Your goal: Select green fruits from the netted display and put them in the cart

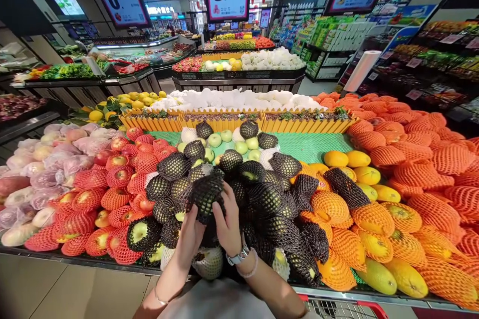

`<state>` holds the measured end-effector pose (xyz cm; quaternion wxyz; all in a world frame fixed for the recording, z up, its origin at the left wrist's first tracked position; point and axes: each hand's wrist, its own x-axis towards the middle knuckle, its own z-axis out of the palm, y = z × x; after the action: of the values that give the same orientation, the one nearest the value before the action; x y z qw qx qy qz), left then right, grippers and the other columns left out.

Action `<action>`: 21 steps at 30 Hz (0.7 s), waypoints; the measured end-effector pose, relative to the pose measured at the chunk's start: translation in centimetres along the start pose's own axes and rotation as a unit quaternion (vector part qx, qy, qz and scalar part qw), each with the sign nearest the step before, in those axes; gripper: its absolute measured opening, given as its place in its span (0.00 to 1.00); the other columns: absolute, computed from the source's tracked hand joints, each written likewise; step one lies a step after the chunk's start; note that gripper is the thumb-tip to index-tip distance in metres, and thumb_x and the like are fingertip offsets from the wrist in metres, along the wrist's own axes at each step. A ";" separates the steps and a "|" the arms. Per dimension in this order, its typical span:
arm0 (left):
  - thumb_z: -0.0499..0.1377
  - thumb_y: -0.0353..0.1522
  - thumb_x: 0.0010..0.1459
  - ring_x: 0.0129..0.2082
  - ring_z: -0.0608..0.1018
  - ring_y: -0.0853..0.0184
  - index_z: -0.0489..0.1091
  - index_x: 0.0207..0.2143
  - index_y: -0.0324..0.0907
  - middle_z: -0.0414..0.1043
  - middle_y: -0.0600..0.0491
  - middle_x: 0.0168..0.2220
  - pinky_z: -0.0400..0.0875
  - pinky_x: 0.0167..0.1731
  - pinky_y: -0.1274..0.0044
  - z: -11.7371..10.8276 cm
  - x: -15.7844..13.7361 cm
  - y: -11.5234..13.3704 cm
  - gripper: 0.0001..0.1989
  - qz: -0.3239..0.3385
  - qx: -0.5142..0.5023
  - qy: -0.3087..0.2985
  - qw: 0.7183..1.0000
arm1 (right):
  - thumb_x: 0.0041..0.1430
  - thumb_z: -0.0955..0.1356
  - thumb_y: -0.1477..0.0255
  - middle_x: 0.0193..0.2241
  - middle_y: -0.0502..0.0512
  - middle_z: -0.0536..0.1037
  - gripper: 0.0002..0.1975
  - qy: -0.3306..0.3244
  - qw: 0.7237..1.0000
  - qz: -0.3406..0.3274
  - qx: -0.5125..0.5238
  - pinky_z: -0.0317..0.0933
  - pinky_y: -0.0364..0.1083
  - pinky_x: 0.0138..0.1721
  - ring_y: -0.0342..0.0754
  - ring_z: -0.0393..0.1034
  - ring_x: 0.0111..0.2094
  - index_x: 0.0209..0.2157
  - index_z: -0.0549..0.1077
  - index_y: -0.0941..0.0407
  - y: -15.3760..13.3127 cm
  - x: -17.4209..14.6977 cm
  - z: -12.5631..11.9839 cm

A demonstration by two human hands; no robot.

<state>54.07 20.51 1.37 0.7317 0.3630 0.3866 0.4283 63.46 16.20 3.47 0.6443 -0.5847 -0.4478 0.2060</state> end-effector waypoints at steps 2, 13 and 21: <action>0.63 0.52 0.52 0.59 0.73 0.54 0.75 0.50 0.44 0.77 0.46 0.52 0.71 0.56 0.64 0.2 0.0 -0.2 0.29 -0.013 -0.050 0.001 0.999 | 0.69 0.59 0.61 0.57 0.60 0.69 0.15 -0.003 1.000 -0.012 -0.008 0.55 0.59 0.64 0.57 0.63 0.61 0.43 0.74 0.52 -0.4 0.1 0.1; 0.55 0.41 0.63 0.44 0.82 0.61 0.78 0.41 0.42 0.83 0.50 0.38 0.71 0.55 0.71 0.8 -0.5 3.4 0.16 -0.109 -0.268 0.087 0.953 | 0.52 0.64 0.38 0.67 0.64 0.54 0.45 0.001 0.977 -0.213 -0.011 0.53 0.69 0.63 0.67 0.50 0.68 0.64 0.55 0.48 0.5 1.5 0.3; 0.57 0.39 0.59 0.39 0.81 0.63 0.76 0.36 0.45 0.81 0.50 0.40 0.75 0.48 0.71 0.3 0.3 1.3 0.10 -0.092 -0.219 0.081 0.968 | 0.66 0.64 0.60 0.52 0.60 0.76 0.21 -0.047 0.959 -0.266 -0.083 0.64 0.63 0.57 0.59 0.68 0.58 0.57 0.67 0.51 -1.9 1.3 0.0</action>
<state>54.01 21.21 2.59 0.7959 0.1208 0.3726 0.4617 63.63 16.79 5.72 0.6031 -0.4854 -0.6327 0.0163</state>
